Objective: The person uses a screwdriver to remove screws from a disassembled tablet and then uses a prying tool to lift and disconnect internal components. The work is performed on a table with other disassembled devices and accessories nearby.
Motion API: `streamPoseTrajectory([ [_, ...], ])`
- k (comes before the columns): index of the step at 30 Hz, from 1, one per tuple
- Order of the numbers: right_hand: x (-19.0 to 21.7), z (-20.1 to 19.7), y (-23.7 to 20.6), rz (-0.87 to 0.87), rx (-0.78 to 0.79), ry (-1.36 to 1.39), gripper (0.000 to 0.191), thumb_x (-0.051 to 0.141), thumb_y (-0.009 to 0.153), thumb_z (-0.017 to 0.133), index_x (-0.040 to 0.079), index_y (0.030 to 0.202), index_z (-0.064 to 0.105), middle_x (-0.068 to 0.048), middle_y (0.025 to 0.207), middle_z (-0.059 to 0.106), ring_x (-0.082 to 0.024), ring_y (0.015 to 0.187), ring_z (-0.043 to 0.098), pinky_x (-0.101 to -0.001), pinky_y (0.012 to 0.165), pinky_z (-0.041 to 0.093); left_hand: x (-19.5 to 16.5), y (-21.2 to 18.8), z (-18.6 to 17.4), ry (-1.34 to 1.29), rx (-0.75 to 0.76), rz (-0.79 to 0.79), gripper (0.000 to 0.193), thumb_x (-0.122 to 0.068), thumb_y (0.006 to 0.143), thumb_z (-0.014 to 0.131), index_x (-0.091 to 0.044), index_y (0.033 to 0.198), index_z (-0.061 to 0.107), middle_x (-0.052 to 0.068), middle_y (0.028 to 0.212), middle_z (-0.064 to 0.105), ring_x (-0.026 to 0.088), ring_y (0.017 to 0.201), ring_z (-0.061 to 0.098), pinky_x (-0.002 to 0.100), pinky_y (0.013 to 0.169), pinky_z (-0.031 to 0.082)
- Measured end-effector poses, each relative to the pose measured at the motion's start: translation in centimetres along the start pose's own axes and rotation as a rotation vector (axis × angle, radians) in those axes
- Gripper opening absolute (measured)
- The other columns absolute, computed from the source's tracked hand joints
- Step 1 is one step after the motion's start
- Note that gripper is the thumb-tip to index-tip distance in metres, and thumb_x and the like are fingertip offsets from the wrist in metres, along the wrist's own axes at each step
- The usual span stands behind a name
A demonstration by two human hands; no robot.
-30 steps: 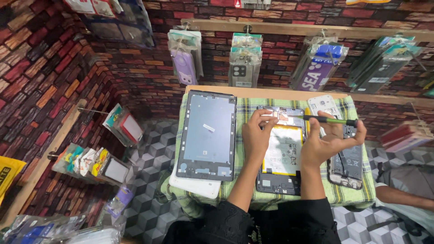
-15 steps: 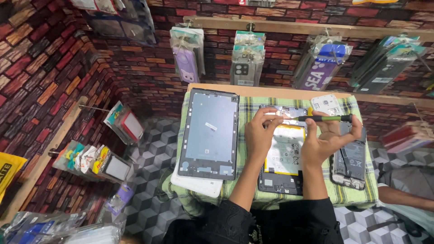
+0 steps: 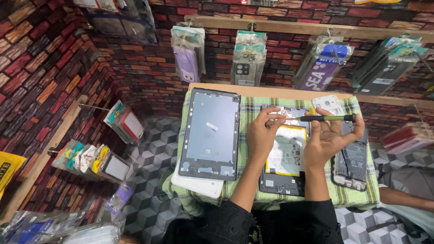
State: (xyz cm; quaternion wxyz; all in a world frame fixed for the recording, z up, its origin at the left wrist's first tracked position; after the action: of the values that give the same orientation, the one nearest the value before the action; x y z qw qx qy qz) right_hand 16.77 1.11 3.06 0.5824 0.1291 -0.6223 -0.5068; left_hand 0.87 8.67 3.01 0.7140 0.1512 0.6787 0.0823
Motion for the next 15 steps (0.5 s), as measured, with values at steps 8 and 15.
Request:
streamPoseTrajectory([
  [8,0.1,-1.5,-0.3,-0.045,-0.149,-0.209,0.078,-0.017,0.119,0.055,0.027,0.16,0.006,-0.018,0.135,0.054,-0.02,0.124,0.061,-0.0302,0.107,0.051,-0.9,-0.6,-1.2,0.296,-0.19,0.142,0.015,-0.007,0.102,0.064,-0.007,0.115,0.072,0.008,0.112,0.077,0.024,0.108,0.072,0.035,0.092,0.056],
  [15,0.7,-1.5,0.2,-0.048,-0.174,-0.274,0.079,-0.023,0.112,0.053,0.025,0.159,0.012,-0.015,0.131,0.051,-0.021,0.124,0.061,-0.0331,0.108,0.054,-1.7,-1.2,-0.2,0.645,-0.143,0.213,0.027,0.001,0.089,0.064,-0.004,0.113,0.073,0.006,0.133,0.068,0.027,0.126,0.057,0.036,0.1,0.052],
])
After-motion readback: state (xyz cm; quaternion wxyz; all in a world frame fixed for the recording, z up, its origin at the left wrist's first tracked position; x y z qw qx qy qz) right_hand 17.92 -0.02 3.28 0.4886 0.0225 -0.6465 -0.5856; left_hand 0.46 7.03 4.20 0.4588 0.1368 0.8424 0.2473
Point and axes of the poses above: each hand's wrist, its own y-axis towards the middle knuckle, its own z-axis out of the palm, x = y × z, the point moved 6 cm from there along y, towards the middle knuckle
